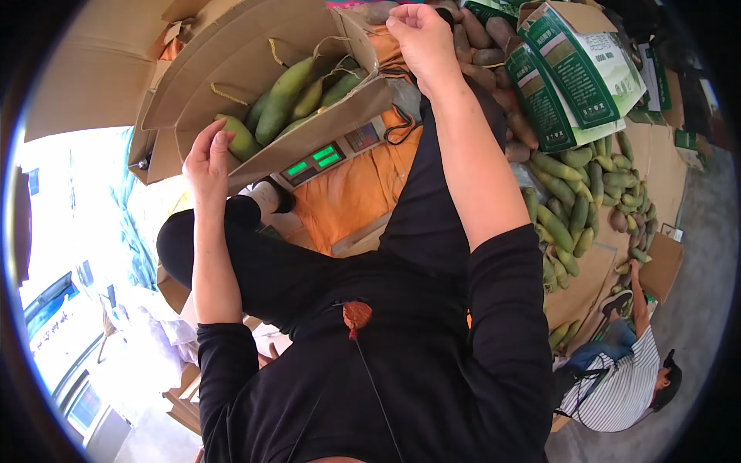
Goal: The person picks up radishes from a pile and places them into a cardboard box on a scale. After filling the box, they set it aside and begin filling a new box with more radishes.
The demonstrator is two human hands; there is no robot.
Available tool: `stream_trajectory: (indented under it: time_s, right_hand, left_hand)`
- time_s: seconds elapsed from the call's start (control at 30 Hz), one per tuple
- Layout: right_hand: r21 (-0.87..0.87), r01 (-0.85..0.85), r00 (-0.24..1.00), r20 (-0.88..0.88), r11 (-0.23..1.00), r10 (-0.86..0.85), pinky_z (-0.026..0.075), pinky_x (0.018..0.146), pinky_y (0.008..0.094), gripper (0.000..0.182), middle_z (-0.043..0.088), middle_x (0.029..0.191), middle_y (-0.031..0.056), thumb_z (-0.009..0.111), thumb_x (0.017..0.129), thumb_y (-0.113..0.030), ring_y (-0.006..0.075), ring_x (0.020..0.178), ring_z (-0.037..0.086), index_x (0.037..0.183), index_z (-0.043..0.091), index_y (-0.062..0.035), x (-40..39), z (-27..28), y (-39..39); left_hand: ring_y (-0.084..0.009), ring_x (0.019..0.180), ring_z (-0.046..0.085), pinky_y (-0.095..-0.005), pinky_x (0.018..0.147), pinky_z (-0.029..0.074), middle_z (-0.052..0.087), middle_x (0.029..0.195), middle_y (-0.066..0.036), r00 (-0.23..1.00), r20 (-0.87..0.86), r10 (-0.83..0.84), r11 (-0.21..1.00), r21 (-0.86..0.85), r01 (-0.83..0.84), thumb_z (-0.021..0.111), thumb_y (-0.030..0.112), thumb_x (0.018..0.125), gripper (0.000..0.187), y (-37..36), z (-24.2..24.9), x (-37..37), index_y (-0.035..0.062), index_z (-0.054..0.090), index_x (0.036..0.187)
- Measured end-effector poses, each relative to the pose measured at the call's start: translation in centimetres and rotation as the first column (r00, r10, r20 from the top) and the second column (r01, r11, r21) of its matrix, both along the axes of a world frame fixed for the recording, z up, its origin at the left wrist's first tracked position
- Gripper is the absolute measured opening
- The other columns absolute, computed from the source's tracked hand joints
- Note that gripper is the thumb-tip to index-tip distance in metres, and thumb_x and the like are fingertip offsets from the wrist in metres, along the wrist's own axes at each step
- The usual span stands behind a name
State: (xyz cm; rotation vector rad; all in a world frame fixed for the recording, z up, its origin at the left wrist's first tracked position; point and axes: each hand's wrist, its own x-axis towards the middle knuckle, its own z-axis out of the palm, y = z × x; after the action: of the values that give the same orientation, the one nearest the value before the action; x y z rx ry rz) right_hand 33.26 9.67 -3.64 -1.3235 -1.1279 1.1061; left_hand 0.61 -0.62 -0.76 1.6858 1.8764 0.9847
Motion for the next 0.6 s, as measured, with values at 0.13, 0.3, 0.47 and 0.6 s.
stream_trajectory:
  time_s: [0.13, 0.3, 0.47, 0.6]
  right_hand:
    - [0.001, -0.007, 1.000, -0.009, 1.000, 0.007, 0.042, 0.074, 0.0241, 0.021, 0.062, 0.099, -0.0012, 0.063, 0.087, -0.022, 0.0072, 0.093, 0.054, 0.104, 0.060, -0.0098, 0.3, -0.7, 0.3]
    - [-0.040, 0.004, 1.000, 0.020, 0.999, -0.003, 0.043, 0.074, 0.0247, 0.022, 0.062, 0.099, -0.0002, 0.063, 0.087, -0.022, 0.0082, 0.092, 0.055, 0.104, 0.060, -0.0092, 0.1, -0.9, 0.2]
    - [-0.058, -0.022, 1.000, 0.019, 0.998, 0.023, 0.044, 0.074, 0.0253, 0.022, 0.062, 0.099, 0.0008, 0.063, 0.087, -0.021, 0.0086, 0.092, 0.055, 0.104, 0.060, -0.0085, 0.1, -1.6, 0.8]
    - [-0.085, -0.006, 0.999, 0.040, 0.996, 0.009, 0.044, 0.078, 0.0272, 0.026, 0.062, 0.104, 0.0070, 0.061, 0.088, -0.020, 0.0130, 0.094, 0.056, 0.108, 0.058, -0.0032, -1.2, -0.9, 0.8]
  left_hand:
    - [-0.0159, 0.082, 0.063, -0.0284, 0.077, 0.048, 0.068, 0.090, -0.008, 1.000, 0.005, 0.003, 1.000, -0.020, -0.003, 0.061, 0.033, 0.090, 0.033, 0.1, -0.4, 0.0, 0.0058, 0.065, 0.107]
    - [-0.0154, 0.080, 0.062, -0.0279, 0.076, 0.048, 0.068, 0.088, -0.008, 1.000, 0.007, -0.001, 1.000, -0.021, 0.001, 0.061, 0.032, 0.089, 0.032, 0.1, -0.1, 0.3, 0.0058, 0.065, 0.107]
    - [-0.0155, 0.080, 0.063, -0.0280, 0.076, 0.048, 0.068, 0.088, -0.008, 1.000, 0.014, -0.002, 1.000, -0.024, 0.002, 0.062, 0.032, 0.089, 0.032, 0.2, 0.0, 0.5, 0.0061, 0.065, 0.106]
    - [-0.0158, 0.081, 0.064, -0.0283, 0.075, 0.048, 0.069, 0.089, -0.008, 1.000, -0.011, -0.002, 1.000, -0.012, 0.002, 0.062, 0.032, 0.088, 0.031, 0.2, 0.2, 0.7, 0.0063, 0.066, 0.105]
